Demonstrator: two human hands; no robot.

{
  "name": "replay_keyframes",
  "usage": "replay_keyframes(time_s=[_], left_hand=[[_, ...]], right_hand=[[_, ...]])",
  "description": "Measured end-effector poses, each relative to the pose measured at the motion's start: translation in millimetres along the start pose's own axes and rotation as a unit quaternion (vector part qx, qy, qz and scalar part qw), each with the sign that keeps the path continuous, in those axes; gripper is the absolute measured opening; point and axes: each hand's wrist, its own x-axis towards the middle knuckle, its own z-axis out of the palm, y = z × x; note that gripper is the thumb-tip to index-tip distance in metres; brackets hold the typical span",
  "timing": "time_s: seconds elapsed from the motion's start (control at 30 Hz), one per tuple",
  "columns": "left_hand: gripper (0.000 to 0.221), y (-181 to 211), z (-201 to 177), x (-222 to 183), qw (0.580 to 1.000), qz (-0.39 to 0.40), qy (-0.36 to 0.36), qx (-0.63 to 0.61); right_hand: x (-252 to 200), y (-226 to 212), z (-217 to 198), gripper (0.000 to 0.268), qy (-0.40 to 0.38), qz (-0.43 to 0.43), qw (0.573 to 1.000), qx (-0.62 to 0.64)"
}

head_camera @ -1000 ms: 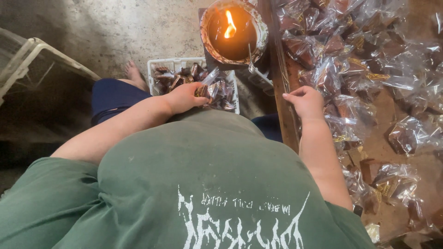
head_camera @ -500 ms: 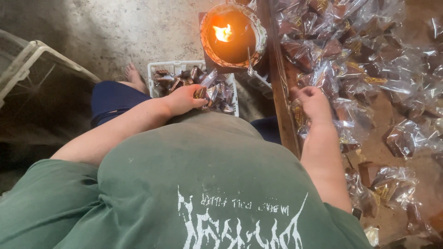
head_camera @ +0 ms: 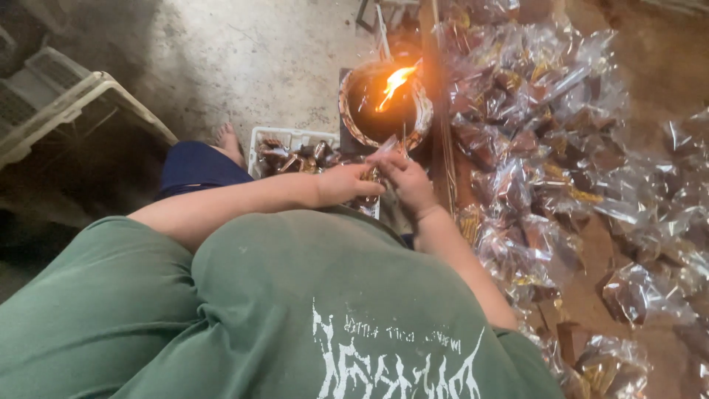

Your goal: Sealing small plastic bread bags using a flame and organizing them into crates.

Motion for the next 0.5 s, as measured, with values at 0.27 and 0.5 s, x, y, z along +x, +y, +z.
replay_keyframes(time_s=[0.27, 0.5], left_hand=[[0.041, -10.6, 1.3, 4.5, 0.996, 0.011, 0.084, -0.029], [0.035, -16.7, -6.4, 12.5, 0.953, 0.04, 0.228, -0.196]], right_hand=[[18.1, 57.6, 5.7, 0.027, -0.039, 0.021, 0.992, -0.122], [21.3, 57.8, -5.9, 0.026, -0.015, 0.086, 0.983, -0.163]])
